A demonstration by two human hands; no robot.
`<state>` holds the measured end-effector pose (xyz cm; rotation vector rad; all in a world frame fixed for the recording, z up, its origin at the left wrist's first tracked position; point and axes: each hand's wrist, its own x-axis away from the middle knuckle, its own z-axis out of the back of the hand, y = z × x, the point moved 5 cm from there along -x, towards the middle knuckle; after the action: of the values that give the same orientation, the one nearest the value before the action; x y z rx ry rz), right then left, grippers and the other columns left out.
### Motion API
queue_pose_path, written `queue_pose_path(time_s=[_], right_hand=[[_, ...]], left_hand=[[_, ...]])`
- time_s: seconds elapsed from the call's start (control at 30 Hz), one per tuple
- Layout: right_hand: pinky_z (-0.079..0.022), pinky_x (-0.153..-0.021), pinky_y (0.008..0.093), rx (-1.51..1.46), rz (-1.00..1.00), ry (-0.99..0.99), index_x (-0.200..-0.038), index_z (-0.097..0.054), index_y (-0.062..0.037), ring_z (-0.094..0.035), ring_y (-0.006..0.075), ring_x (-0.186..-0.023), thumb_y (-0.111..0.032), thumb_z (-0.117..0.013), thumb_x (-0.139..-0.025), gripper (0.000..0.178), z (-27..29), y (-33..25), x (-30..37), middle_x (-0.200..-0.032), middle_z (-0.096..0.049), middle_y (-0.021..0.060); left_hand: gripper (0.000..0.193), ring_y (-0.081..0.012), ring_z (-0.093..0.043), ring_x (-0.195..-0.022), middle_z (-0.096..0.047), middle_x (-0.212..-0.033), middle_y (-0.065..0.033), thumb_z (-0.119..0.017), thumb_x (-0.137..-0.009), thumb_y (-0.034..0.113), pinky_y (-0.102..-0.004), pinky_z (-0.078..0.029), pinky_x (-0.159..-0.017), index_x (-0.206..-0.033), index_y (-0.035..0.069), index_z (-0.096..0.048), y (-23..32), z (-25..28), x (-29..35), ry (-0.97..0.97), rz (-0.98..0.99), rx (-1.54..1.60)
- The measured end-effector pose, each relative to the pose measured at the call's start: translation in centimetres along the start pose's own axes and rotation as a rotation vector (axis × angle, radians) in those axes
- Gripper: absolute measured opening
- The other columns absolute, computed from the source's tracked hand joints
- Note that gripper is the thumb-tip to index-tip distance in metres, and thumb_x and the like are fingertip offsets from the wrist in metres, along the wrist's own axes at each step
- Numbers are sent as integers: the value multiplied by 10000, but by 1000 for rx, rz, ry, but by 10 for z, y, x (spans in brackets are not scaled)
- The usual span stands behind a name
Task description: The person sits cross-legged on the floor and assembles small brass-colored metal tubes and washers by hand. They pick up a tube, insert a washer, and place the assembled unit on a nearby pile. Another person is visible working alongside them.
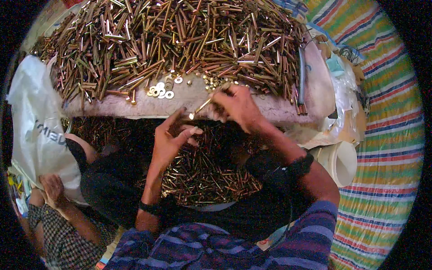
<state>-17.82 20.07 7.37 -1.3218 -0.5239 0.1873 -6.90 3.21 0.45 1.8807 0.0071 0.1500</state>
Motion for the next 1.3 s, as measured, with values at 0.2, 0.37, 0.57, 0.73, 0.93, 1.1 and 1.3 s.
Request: queue_pose_path(time_s=[0.2, 0.37, 0.57, 0.73, 0.93, 1.1, 1.3], right_hand=[[-516, -539, 294, 277, 321, 141, -957, -691, 5, -656, 134, -596, -213, -648, -967, 222, 16, -49, -8, -757, -700, 74], [-538, -683, 413, 751, 429, -18, -1016, -675, 28, -699, 260, -702, -220, -654, -947, 258, -32, -22, -18, -826, -704, 201], [-535, -759, 424, 710, 187, -29, -1032, -687, 61, -698, 269, -798, -274, -627, -950, 350, -22, -9, -25, -874, -720, 215], [-549, -638, 373, 576, 22, -107, -1018, -696, 54, -673, 179, -654, -278, -633, -960, 343, -33, -11, -5, -796, -719, 126], [-533, -601, 340, 504, 15, -209, -1020, -704, 28, -640, 135, -632, -304, -674, -944, 342, -59, -9, 27, -734, -697, 121], [-545, -649, 368, 435, 2, -317, -1041, -701, 27, -668, 185, -668, -298, -696, -912, 350, -49, -3, 31, -775, -702, 190], [-554, -824, 454, 932, 443, 14, -1106, -698, 5, -708, 376, -903, -222, -654, -901, 308, 12, -3, 10, -981, -725, 208]], left_hand=[[543, -159, -678, -755, -665, -1185, -169, -649, -962, 32, -262, -538, -524, -1445, -98, -438, -3, 14, -3, 121, 101, -25], [496, -126, -654, -684, -695, -1101, -135, -658, -964, 66, -249, -499, -496, -1407, -86, -493, -2, 19, -2, 143, 107, -41], [501, -144, -658, -666, -691, -1103, -130, -698, -959, 123, -271, -513, -477, -1390, -61, -520, 0, 27, 1, 147, 142, -99], [502, -112, -638, -666, -699, -1030, -105, -668, -966, 99, -249, -493, -493, -1420, -43, -508, 7, 17, 7, 93, 72, -131], [360, -102, -623, -620, -684, -836, -65, -641, -987, 108, -258, -495, -499, -1321, -22, -606, 9, 9, 13, -122, 91, -238], [248, -91, -572, -516, -620, -647, -26, -608, -1005, 105, -254, -468, -465, -1201, -29, -677, 6, 11, 18, -109, 129, -248], [219, -85, -566, -505, -600, -627, -17, -608, -1010, 124, -261, -461, -453, -1141, -28, -696, 2, 18, 16, -31, 159, -209]])
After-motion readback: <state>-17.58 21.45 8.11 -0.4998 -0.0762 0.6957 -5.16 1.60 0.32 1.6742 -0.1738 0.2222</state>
